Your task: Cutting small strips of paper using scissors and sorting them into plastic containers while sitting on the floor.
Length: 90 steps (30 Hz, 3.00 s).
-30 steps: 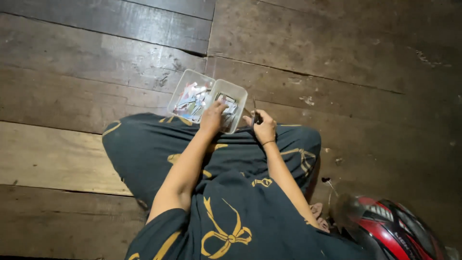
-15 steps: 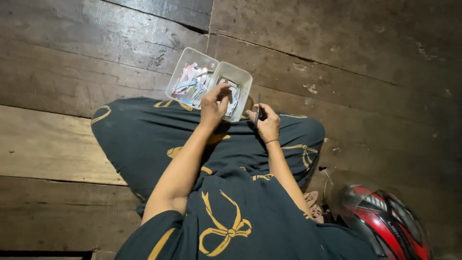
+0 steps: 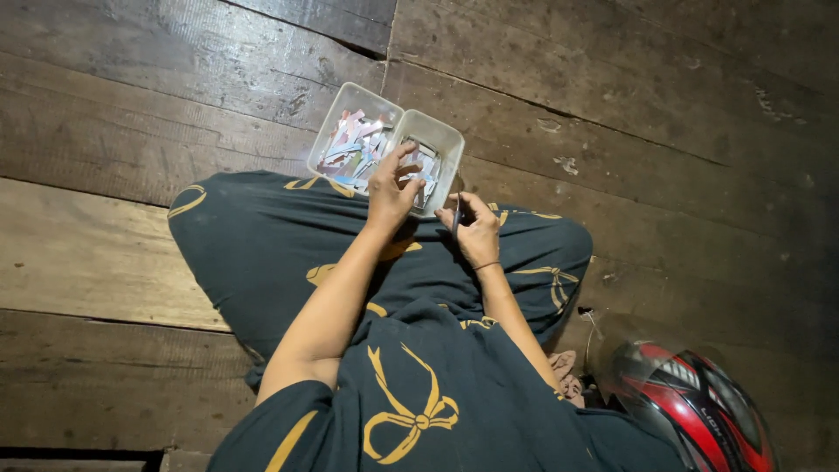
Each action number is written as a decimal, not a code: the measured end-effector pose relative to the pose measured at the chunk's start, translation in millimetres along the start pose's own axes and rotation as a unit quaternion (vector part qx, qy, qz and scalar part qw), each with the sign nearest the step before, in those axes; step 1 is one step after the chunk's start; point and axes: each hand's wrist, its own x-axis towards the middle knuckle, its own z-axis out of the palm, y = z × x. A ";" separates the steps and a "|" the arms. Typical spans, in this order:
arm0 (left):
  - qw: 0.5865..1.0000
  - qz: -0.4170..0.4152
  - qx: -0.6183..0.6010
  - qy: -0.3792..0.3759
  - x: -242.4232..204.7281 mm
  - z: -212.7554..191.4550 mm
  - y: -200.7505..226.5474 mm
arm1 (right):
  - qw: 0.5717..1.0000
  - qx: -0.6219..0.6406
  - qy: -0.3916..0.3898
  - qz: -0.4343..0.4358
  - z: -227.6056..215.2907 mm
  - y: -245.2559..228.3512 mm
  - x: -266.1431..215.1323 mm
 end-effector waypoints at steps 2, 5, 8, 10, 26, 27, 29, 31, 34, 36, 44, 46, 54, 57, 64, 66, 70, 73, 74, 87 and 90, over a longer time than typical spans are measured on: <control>0.997 0.041 0.061 -0.020 -2.0 -1.5 0.6 | 1.000 0.006 0.002 0.008 -0.5 -4.8 -1.1; 0.999 0.020 0.046 -0.013 -2.1 1.0 -5.2 | 1.000 0.008 0.003 0.008 -0.8 -3.2 0.7; 0.995 -0.051 -0.089 -0.021 0.5 3.8 3.3 | 0.998 0.062 -0.015 0.020 2.0 14.4 4.2; 0.987 -0.090 -0.135 -0.020 -4.8 10.7 -0.5 | 0.996 0.086 -0.022 0.026 8.0 33.0 6.0; 0.989 -0.135 -0.053 0.007 -8.2 -5.4 34.1 | 0.996 0.062 -0.066 -0.017 -4.2 5.2 15.8; 0.989 -0.136 -0.050 0.008 -8.3 -6.2 32.5 | 0.995 0.065 -0.067 -0.016 -5.8 5.7 16.3; 0.991 -0.126 -0.044 0.005 -6.4 -9.7 29.9 | 0.997 0.006 -0.064 -0.033 -7.0 5.8 18.6; 0.990 -0.129 -0.051 0.007 -5.9 -12.3 14.7 | 0.998 -0.007 -0.051 -0.038 -1.2 -3.9 18.9; 0.989 -0.136 -0.055 0.012 -5.1 -13.7 10.9 | 0.997 -0.036 -0.051 -0.045 0.7 -10.1 23.2; 0.988 -0.146 -0.049 0.012 -3.8 -15.3 7.4 | 0.996 -0.048 -0.062 -0.042 1.3 -13.1 27.6; 0.989 -0.141 -0.040 -0.012 -3.4 -10.9 5.0 | 0.970 -0.137 -0.081 -0.184 2.8 -27.4 34.9; 0.991 -0.133 -0.014 -0.028 -1.5 -10.5 15.3 | 0.966 -0.153 -0.084 -0.191 2.4 -23.6 35.9; 0.991 -0.102 0.062 -0.058 0.0 -10.4 29.0 | 0.948 -0.211 -0.088 -0.221 3.0 -10.7 38.7; 0.992 -0.062 0.082 -0.067 -1.8 -10.1 24.9 | 0.949 -0.205 -0.086 -0.222 2.3 -12.1 37.2; 0.992 -0.018 0.097 -0.079 0.9 -10.4 34.3 | 0.941 -0.225 -0.089 -0.238 0.7 -9.8 36.8; 0.992 -0.016 0.097 -0.081 1.2 -11.5 33.4 | 0.938 -0.233 -0.089 -0.242 0.2 -9.3 36.6; 0.992 0.004 0.091 -0.091 2.0 -12.0 33.4 | 0.939 -0.233 -0.090 -0.237 -0.8 -11.4 35.7; 0.992 0.005 0.085 -0.090 1.2 -11.2 31.2 | 0.941 -0.227 -0.093 -0.231 -0.2 -6.5 34.6; 0.993 0.004 0.080 -0.088 0.9 -10.9 30.4 | 0.944 -0.218 -0.096 -0.227 0.2 -3.9 34.1; 0.994 -0.048 0.053 -0.080 -1.2 -10.2 30.6 | 0.967 -0.135 -0.095 -0.192 3.4 -18.1 36.0; 0.995 -0.050 0.047 -0.073 3.1 -10.8 40.8 | 0.981 -0.096 -0.108 -0.128 -2.9 -20.4 38.4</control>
